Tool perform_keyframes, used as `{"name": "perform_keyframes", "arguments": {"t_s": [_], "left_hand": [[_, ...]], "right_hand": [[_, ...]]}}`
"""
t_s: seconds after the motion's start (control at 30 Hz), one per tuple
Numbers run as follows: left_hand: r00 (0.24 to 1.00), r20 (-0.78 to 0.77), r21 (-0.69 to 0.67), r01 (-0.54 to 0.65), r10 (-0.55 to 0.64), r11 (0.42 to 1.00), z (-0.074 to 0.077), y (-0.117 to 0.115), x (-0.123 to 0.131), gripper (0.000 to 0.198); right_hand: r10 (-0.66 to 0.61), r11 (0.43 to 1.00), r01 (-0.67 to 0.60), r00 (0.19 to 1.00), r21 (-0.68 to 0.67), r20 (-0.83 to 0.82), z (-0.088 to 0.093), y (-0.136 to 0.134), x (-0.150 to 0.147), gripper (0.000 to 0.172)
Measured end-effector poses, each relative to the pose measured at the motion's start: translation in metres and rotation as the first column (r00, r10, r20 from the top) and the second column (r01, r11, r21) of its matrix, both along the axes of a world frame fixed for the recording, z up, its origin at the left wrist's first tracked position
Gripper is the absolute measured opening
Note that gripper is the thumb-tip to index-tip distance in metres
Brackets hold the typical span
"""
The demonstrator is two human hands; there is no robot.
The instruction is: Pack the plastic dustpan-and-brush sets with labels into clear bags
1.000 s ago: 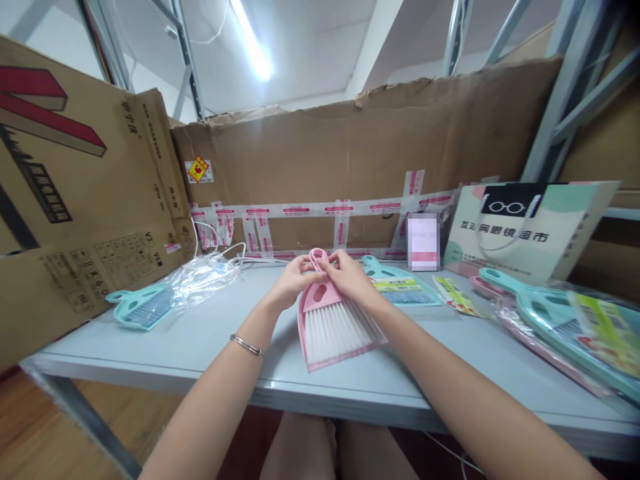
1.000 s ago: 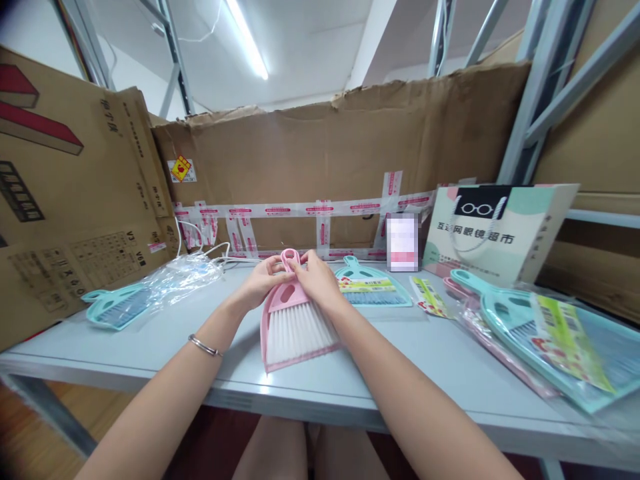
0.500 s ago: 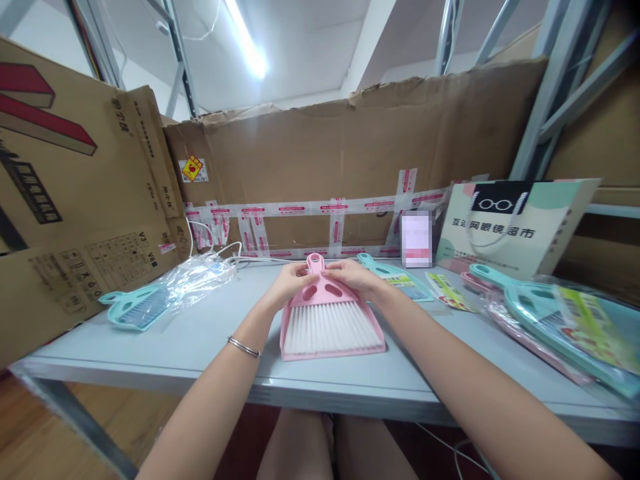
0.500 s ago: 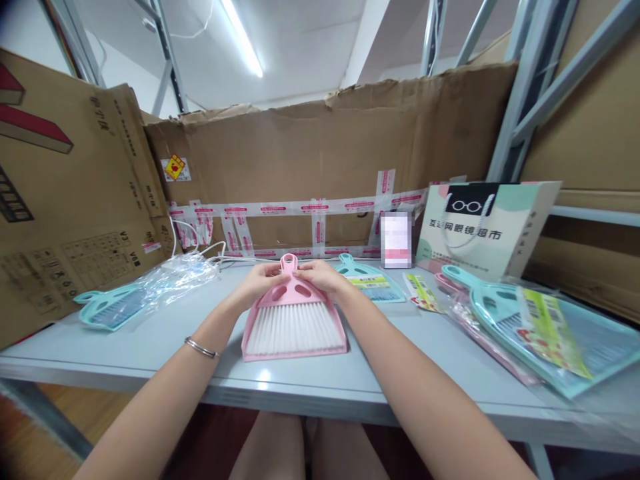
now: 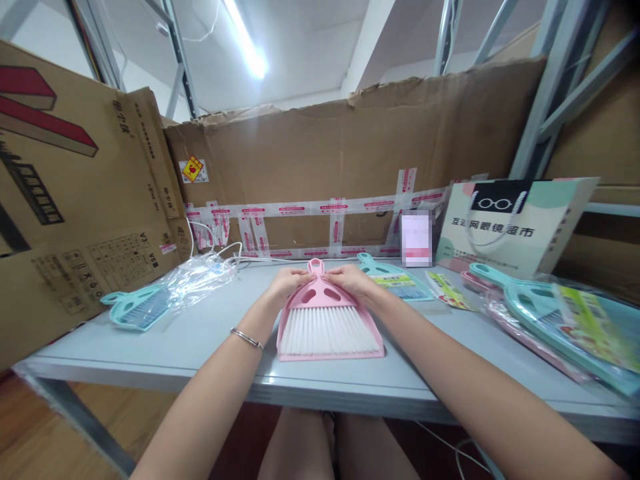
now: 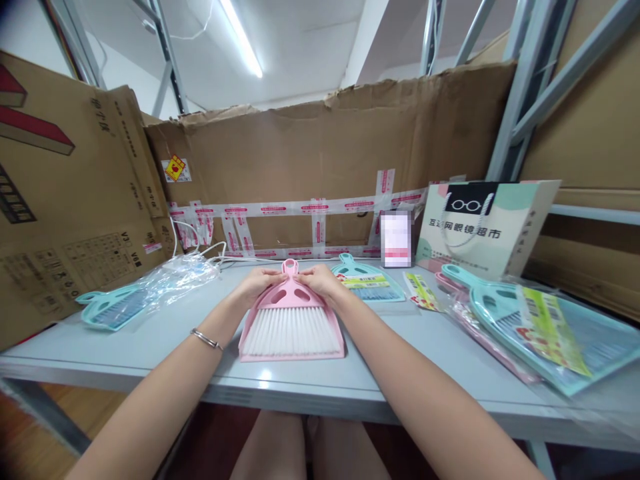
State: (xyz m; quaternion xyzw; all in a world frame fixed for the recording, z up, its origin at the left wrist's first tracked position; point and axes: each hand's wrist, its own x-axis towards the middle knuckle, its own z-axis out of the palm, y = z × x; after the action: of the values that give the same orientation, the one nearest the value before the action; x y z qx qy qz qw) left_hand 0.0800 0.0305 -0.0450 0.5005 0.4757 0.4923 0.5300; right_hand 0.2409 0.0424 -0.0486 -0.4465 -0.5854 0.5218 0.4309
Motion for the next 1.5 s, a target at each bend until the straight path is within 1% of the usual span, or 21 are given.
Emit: {"name": "perform_keyframes", "arguments": {"t_s": [0.2,0.4,0.53,0.83,1.0,1.23,1.37,1.5], "left_hand": [[1.000,0.016,-0.056,0.017,-0.017,0.998,-0.003,0.004,-0.001,0.021],[0.998,0.044,-0.095,0.040,-0.036,0.995,-0.006,0.006,-0.002,0.016],[0.997,0.063,-0.110,0.054,-0.047,0.993,-0.004,0.006,-0.003,0.016],[0.996,0.061,-0.153,0.073,-0.064,0.986,-0.001,0.003,-0.001,0.012],[0.996,0.054,-0.149,0.073,-0.066,0.986,0.000,0.002,-0.001,0.011],[0.998,0.040,-0.109,0.050,-0.046,0.993,0.000,0.002,0.000,0.013],[0.999,0.020,-0.070,0.038,-0.037,0.997,0.003,0.000,0.000,0.018],[0.992,-0.017,-0.050,0.124,-0.125,0.991,0.008,-0.007,-0.002,0.027]], "right_hand": [[-0.006,0.999,0.005,1.000,-0.031,-0.018,-0.003,0.002,0.000,0.007],[-0.010,0.998,0.007,0.999,-0.060,-0.050,-0.007,0.004,-0.003,0.007],[-0.008,0.999,0.005,0.998,-0.053,-0.061,-0.008,0.004,-0.002,0.008],[0.010,1.000,-0.011,1.000,-0.014,-0.025,-0.010,0.004,0.000,0.009],[0.039,0.999,-0.039,0.999,-0.006,-0.013,-0.007,0.003,-0.001,0.006],[0.049,0.999,-0.049,0.999,0.004,0.011,-0.003,0.003,0.000,0.005],[0.043,0.998,-0.046,0.997,0.050,0.065,-0.002,0.001,0.000,0.011],[0.016,0.992,-0.035,0.988,0.123,0.153,0.009,-0.002,0.005,0.021]]}}
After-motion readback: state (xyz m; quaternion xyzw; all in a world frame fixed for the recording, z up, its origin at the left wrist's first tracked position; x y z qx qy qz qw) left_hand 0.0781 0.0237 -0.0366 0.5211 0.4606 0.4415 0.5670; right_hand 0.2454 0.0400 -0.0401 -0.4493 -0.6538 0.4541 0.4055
